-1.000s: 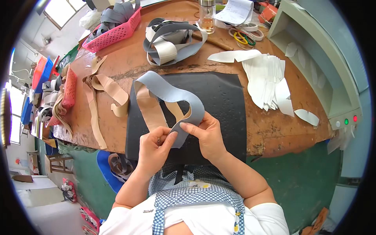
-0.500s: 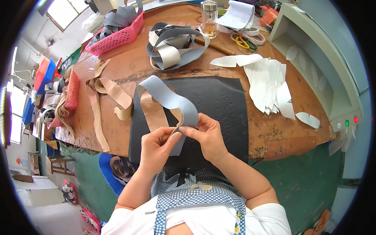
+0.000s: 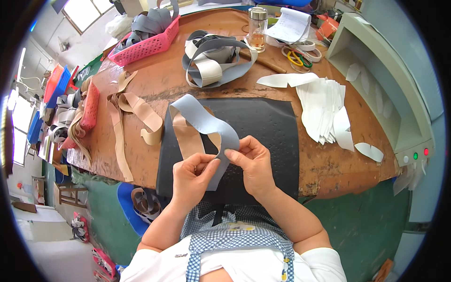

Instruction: Assembling and aligning various layers of a shoe upper on a workbench.

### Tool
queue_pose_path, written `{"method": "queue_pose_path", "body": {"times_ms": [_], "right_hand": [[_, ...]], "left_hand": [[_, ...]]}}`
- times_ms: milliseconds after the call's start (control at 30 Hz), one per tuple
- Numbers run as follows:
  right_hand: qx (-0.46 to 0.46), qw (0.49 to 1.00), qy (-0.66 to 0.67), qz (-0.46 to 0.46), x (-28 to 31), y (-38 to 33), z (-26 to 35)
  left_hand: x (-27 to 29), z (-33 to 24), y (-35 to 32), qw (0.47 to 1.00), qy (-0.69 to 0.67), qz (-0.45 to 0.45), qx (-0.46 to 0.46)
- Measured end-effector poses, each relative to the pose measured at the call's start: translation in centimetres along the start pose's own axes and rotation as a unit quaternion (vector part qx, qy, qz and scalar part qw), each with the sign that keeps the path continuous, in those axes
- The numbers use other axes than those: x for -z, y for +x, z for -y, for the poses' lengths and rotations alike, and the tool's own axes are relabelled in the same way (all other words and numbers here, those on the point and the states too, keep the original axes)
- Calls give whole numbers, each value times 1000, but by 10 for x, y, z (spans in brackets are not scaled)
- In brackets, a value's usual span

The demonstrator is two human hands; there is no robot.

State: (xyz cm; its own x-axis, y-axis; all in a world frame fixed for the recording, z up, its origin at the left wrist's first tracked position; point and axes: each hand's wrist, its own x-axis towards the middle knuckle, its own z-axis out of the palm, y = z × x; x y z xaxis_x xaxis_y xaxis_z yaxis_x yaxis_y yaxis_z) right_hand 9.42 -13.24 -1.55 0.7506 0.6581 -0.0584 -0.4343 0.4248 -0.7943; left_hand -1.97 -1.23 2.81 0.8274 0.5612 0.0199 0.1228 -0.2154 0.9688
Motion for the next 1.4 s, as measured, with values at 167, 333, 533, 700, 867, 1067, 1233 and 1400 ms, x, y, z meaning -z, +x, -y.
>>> {"method": "queue_pose_path", "body": {"times_ms": [167,333,533,700,867,1067,1233,1400], "right_hand": [[-8,1000,15,-8,-1,0,-3],[-18,999,11,-37,-16,7,8],[-40,997,54,-41,8,46,26],[-59,985,131,-100,35,87,46],[50,951,-302,-47,87,106,62],[163,799,-521,253,-29,-27,73],[109,837,-525,107,15,-26,38],[91,896,-430,64,38,-37,39]], "left_hand": [[0,0,-1,1000,10,-3,-4],[2,4,1,999,44,12,0],[-6,16,-17,995,100,16,-20],[3,54,-22,972,185,-40,-142],[24,12,-7,865,370,-57,-334],[13,-2,-2,845,363,64,-386],[-16,17,-16,873,288,-137,-370],[-16,50,-59,996,9,-34,87]]}}
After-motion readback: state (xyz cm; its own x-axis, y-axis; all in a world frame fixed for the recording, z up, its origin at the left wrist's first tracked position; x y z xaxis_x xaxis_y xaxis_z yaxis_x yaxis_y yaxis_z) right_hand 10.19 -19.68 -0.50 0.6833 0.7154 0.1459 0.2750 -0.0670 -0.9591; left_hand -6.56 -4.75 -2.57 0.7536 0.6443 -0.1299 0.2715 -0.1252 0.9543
